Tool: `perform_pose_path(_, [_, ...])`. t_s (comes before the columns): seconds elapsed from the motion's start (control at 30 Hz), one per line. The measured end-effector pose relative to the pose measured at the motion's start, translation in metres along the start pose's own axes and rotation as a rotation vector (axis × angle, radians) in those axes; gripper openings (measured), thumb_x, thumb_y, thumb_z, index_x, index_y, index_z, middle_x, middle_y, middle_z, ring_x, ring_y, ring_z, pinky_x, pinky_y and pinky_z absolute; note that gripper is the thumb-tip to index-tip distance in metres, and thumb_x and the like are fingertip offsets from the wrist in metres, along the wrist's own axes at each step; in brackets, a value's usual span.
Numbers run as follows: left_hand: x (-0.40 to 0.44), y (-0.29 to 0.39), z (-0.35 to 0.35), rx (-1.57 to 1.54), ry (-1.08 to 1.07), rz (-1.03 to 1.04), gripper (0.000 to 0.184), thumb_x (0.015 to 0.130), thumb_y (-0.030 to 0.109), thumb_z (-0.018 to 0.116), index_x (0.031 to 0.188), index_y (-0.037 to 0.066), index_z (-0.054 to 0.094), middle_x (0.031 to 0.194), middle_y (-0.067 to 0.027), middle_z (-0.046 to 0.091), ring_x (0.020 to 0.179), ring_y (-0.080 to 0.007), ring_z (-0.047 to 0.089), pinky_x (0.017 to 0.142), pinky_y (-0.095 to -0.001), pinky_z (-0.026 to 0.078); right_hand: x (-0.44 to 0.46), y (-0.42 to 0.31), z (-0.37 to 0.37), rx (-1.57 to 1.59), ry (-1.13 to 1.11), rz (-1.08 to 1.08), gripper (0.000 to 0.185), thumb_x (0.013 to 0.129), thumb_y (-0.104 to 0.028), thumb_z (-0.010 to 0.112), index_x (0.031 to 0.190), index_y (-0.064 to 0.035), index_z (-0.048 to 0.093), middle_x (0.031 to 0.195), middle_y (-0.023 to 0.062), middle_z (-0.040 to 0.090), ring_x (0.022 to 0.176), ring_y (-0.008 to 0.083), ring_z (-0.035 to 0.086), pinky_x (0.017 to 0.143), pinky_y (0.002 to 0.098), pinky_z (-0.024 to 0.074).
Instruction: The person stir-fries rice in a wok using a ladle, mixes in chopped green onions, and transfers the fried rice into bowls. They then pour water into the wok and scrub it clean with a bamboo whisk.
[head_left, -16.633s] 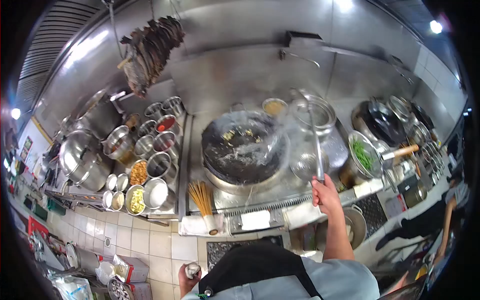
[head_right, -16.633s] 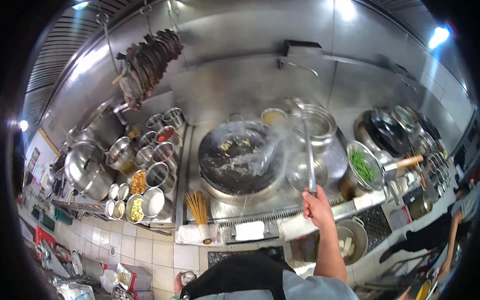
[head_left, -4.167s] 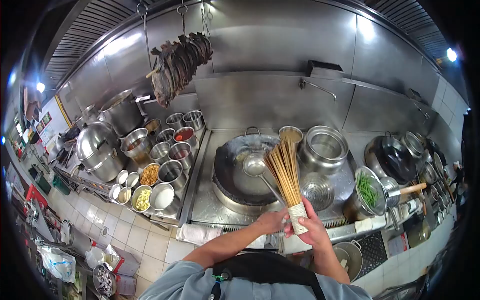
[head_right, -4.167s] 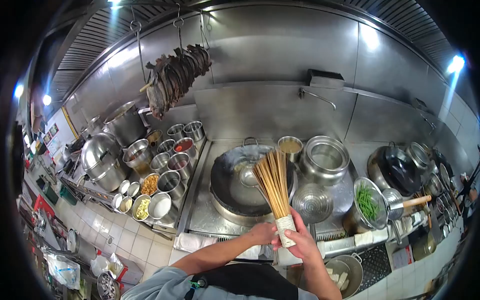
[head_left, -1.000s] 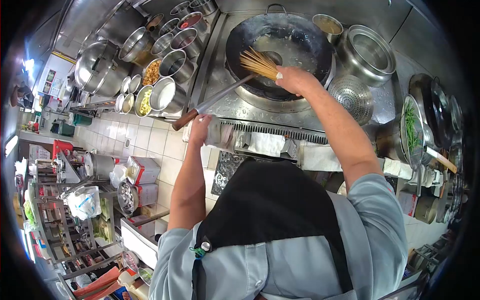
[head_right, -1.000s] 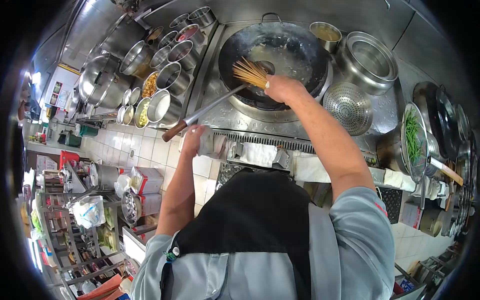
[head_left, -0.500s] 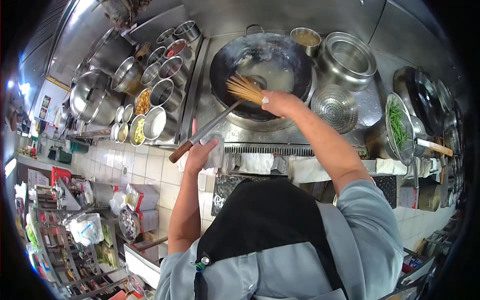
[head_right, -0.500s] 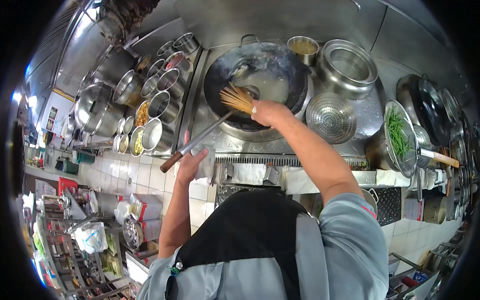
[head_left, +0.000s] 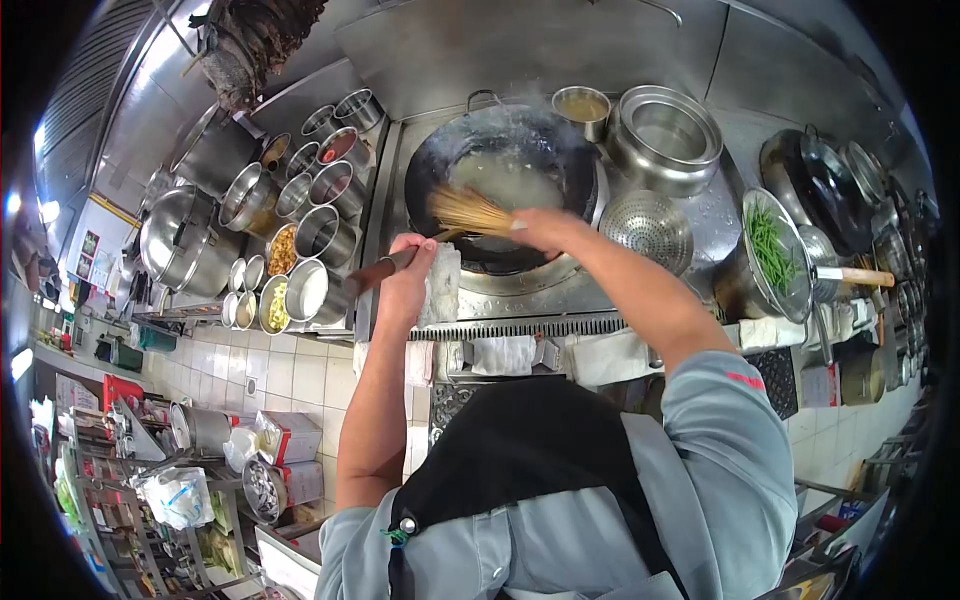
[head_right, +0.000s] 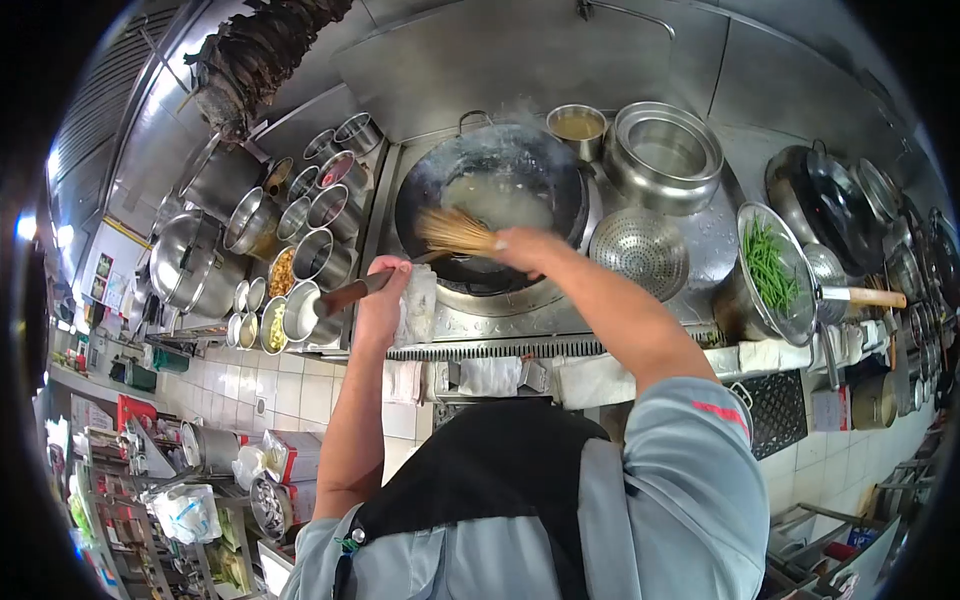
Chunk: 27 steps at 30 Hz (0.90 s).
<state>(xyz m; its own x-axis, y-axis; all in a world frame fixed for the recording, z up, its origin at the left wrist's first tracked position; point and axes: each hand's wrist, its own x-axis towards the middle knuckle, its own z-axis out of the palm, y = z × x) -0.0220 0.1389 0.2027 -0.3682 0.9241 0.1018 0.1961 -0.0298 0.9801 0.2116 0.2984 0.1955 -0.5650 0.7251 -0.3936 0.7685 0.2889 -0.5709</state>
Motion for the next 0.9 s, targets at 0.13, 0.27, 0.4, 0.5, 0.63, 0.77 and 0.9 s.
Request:
perform_pose_path(0.13, [-0.019, 0.007, 0.000, 0.318, -0.336, 0.390, 0.014, 0.099, 0.014, 0.070, 0.108, 0.008, 0.061, 0.097, -0.0053, 0.066, 0.090, -0.0164, 0.065, 0.083, -0.0303, 0.050, 0.025, 0.041, -0.010, -0.353, 0.281, -0.225, 0.043, 0.098, -0.035, 0.063, 0.134, -0.0122, 0.065, 0.103, 0.0147, 0.075, 0.069, 0.0282, 0.073, 0.064, 0.0428, 0.0581])
perform_pose_path(0.27, [-0.041, 0.042, 0.015, 0.979, -0.571, 0.196, 0.023, 0.092, 0.013, 0.076, 0.112, 0.011, 0.064, 0.107, -0.0187, 0.069, 0.097, -0.0365, 0.071, 0.083, -0.0414, 0.055, -0.029, 0.019, -0.035, -0.062, -0.109, -0.010, 0.048, 0.095, -0.042, 0.064, 0.133, -0.0125, 0.067, 0.108, 0.0154, 0.076, 0.081, 0.0311, 0.075, 0.068, 0.0428, 0.0607])
perform_pose_path(0.4, [-0.027, -0.025, 0.004, 0.455, -0.303, 0.608, 0.037, 0.099, 0.041, 0.066, 0.110, 0.005, 0.066, 0.096, -0.0152, 0.076, 0.091, -0.0324, 0.074, 0.078, -0.0402, 0.055, 0.010, 0.050, -0.054, -0.529, 0.309, -0.187, 0.043, 0.096, -0.038, 0.061, 0.129, -0.0107, 0.068, 0.110, 0.0203, 0.075, 0.095, 0.0357, 0.075, 0.082, 0.0487, 0.0597])
perform_pose_path(0.5, [-0.016, -0.059, -0.030, -0.165, 0.284, -0.109, 0.041, 0.106, 0.042, 0.058, 0.116, 0.004, 0.067, 0.105, -0.0100, 0.075, 0.094, -0.0231, 0.073, 0.081, -0.0351, 0.057, -0.051, -0.006, -0.074, -0.267, 0.460, -0.035, 0.043, 0.099, -0.038, 0.060, 0.134, -0.0126, 0.064, 0.120, 0.0208, 0.073, 0.111, 0.0386, 0.071, 0.096, 0.0514, 0.0552])
perform_pose_path(0.63, [-0.017, -0.085, -0.066, -1.002, 0.332, -0.400, 0.034, 0.108, 0.044, 0.048, 0.113, 0.017, 0.067, 0.095, -0.0006, 0.070, 0.077, -0.0178, 0.067, 0.065, -0.0335, 0.054, -0.048, 0.008, -0.024, 0.037, 0.536, -0.312, 0.051, 0.099, -0.041, 0.063, 0.141, -0.0134, 0.059, 0.115, 0.0222, 0.073, 0.108, 0.0424, 0.070, 0.094, 0.0515, 0.0556])
perform_pose_path(0.77, [-0.025, -0.104, -0.079, -1.129, 0.440, -0.454, 0.033, 0.108, 0.047, 0.045, 0.104, 0.022, 0.066, 0.082, 0.0021, 0.065, 0.066, -0.0155, 0.061, 0.056, -0.0310, 0.045, -0.066, 0.015, -0.021, -0.203, 0.031, -0.110, 0.047, 0.096, -0.039, 0.065, 0.138, -0.0180, 0.062, 0.116, 0.0213, 0.073, 0.108, 0.0407, 0.070, 0.095, 0.0504, 0.0558])
perform_pose_path(0.9, [-0.032, -0.107, -0.091, -1.164, 0.479, -0.451, 0.038, 0.109, 0.049, 0.042, 0.100, 0.020, 0.066, 0.078, 0.0018, 0.066, 0.063, -0.0167, 0.060, 0.054, -0.0317, 0.045, -0.070, 0.011, -0.045, -0.218, 0.303, -0.229, 0.046, 0.096, -0.039, 0.064, 0.135, -0.0147, 0.064, 0.117, 0.0196, 0.073, 0.109, 0.0375, 0.070, 0.094, 0.0504, 0.0563])
